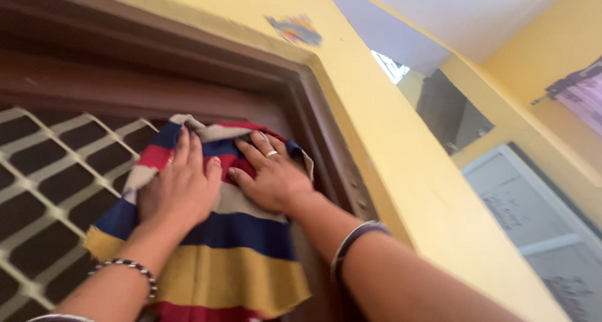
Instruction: The person wipes the surface of a brown wooden door with a white mesh screen using a multicolored cloth. The hands move the cloth across the door frame and screen in repeated wiping motions throughout the clip.
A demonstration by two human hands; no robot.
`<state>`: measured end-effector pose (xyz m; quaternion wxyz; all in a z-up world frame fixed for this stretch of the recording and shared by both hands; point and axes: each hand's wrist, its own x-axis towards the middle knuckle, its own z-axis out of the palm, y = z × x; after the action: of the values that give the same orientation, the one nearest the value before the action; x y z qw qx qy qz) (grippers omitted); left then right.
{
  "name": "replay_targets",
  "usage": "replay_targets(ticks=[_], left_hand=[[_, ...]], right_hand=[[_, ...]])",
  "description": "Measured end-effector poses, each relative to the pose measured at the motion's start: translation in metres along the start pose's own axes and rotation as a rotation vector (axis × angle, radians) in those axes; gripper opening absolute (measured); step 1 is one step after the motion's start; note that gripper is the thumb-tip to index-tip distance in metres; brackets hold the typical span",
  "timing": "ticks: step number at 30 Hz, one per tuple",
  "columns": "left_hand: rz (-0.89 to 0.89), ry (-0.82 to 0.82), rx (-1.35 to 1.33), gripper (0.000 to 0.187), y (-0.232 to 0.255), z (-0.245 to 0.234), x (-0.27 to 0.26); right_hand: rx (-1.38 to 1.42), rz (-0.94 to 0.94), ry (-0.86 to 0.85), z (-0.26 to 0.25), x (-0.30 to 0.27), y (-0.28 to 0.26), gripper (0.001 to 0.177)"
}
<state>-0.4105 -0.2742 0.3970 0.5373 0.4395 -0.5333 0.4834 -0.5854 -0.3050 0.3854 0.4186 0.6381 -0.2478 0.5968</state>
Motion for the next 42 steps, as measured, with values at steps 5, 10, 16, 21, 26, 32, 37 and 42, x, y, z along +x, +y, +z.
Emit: replay_targets(ticks=[5,10,16,21,26,32,37,42], left_hand=[[0.088,0.059,-0.119,0.071,0.029,0.007,-0.064],[-0.025,-0.167,-0.023,0.067,0.053,-0.013,-0.119],[-0.071,-0.378,-0.161,0.069,0.052,-0.02,-0.185],[0.145,-0.245,-0.36,0.066,0.031,-0.03,-0.2],[-0.401,-0.621,-0.551,0.061,0.019,-0.06,-0.188],[0.246,-0.141,-0.195,0.053,0.009,-0.029,-0.151],[0.223,0.072,0.103,0.041,0.038,-0.037,-0.129],[0.346,0.334,0.681,0.051,0.053,-0.002,-0.072]], right_hand=[[0.113,0.116,0.254,0.016,-0.076,-0.014,0.064],[0.179,0.12,0.235,0.006,-0.136,-0.032,0.063],[0.173,0.153,0.076,-0.019,-0.214,-0.055,0.063],[-0.297,-0.006,-0.132,-0.04,-0.251,-0.071,0.047],[0.365,0.537,-0.139,-0.029,-0.216,-0.103,0.075],[0.283,0.388,0.141,0.001,-0.156,-0.077,0.068],[0.281,0.263,0.246,0.029,-0.067,-0.036,0.067],[0.201,0.252,0.24,0.039,0.024,-0.008,0.07]])
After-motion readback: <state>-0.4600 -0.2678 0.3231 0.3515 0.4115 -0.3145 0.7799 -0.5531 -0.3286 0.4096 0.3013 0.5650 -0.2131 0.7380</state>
